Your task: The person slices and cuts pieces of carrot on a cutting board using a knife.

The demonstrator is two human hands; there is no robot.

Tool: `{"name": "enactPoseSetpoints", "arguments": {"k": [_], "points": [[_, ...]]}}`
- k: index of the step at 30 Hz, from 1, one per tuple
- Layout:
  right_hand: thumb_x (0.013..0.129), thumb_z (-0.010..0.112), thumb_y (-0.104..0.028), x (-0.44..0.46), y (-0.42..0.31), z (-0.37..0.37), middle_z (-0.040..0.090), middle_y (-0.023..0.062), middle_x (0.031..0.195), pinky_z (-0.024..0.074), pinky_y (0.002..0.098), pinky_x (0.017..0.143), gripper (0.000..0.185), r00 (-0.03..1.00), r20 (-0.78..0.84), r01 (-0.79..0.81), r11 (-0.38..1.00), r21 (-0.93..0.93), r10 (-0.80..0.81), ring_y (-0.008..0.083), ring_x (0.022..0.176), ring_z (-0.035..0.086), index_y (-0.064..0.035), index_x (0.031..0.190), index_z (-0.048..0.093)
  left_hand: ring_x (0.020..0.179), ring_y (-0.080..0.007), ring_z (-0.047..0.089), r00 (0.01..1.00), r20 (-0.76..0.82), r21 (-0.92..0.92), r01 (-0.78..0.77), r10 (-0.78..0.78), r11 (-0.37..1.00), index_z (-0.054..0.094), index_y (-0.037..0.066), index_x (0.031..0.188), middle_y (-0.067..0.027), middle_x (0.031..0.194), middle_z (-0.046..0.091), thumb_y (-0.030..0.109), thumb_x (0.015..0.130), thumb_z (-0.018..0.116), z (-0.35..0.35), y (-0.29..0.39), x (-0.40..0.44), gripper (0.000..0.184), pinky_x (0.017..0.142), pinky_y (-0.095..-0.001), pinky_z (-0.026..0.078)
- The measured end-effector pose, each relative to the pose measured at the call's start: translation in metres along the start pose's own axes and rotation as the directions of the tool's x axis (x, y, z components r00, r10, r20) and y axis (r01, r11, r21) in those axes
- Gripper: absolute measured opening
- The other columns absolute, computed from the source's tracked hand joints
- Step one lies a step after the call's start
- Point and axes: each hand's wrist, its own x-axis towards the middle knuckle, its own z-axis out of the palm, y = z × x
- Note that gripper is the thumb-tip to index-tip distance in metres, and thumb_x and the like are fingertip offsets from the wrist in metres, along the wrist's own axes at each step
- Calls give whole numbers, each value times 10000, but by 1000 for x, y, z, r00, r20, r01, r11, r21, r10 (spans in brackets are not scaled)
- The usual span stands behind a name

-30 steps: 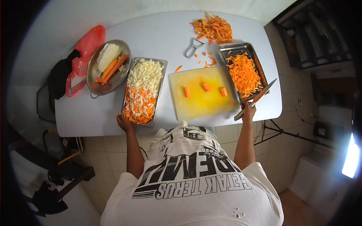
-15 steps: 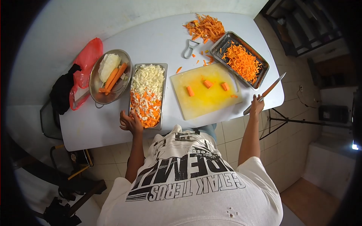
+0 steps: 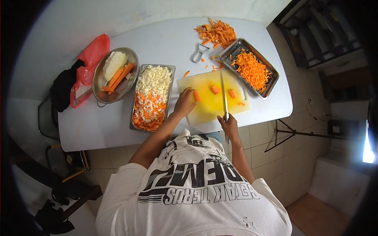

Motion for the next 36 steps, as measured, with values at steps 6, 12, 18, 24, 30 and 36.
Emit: {"name": "enactPoseSetpoints", "arguments": {"k": [6, 12, 18, 24, 30, 36], "points": [[893, 608, -187, 24, 15, -14, 624, 287, 813, 492, 506, 679, 260, 968, 214, 141, 989, -33, -130, 484, 777, 608, 35, 991, 515, 1143, -340, 536, 997, -13, 121, 74, -73, 990, 584, 47, 1179, -136, 1209, 577, 125, 736, 772, 28, 4, -4, 488, 988, -413, 442], [906, 572, -88, 19, 14, -45, 632, 302, 950, 504, 526, 672, 465, 865, 255, 468, 879, -93, -433, 489, 827, 622, 3, 1314, 366, 1149, -324, 528, 971, -217, 121, 126, -97, 985, 607, 41, 1094, -126, 1180, 578, 205, 784, 754, 56, 28, -19, 380, 979, -418, 447], [918, 531, -59, 26, -7, -66, 646, 269, 902, 512, 508, 684, 629, 819, 407, 454, 891, -30, -404, 452, 806, 635, -92, 1490, 271, 1144, -334, 534, 947, -270, 177, 228, -176, 957, 617, 37, 1038, -134, 1197, 571, 187, 787, 738, 66, 38, -10, 317, 971, -422, 460], [917, 511, -58, 31, -12, -71, 607, 241, 773, 483, 518, 649, 597, 782, 507, 459, 885, -77, -362, 433, 702, 606, -120, 1483, 331, 1142, -339, 539, 945, -295, 181, 201, -142, 963, 613, 31, 1042, -127, 1195, 579, 140, 746, 741, 67, 30, -9, 341, 986, -427, 454], [928, 485, -65, 32, -11, -69, 584, 233, 739, 471, 522, 626, 590, 774, 548, 455, 880, -134, -317, 430, 656, 591, -140, 1491, 328, 1105, -331, 562, 953, -267, 115, 177, -141, 977, 624, 43, 1052, -116, 1184, 585, 109, 754, 735, 63, 30, -8, 324, 941, -413, 487], [924, 481, -47, 28, -25, -70, 579, 227, 728, 474, 506, 602, 588, 779, 577, 416, 890, -186, -244, 415, 615, 583, -132, 1488, 336, 1083, -327, 580, 948, -284, 161, 192, -141, 968, 651, 24, 975, -113, 1152, 605, 133, 775, 748, 65, 27, -10, 248, 925, -403, 498]]}}
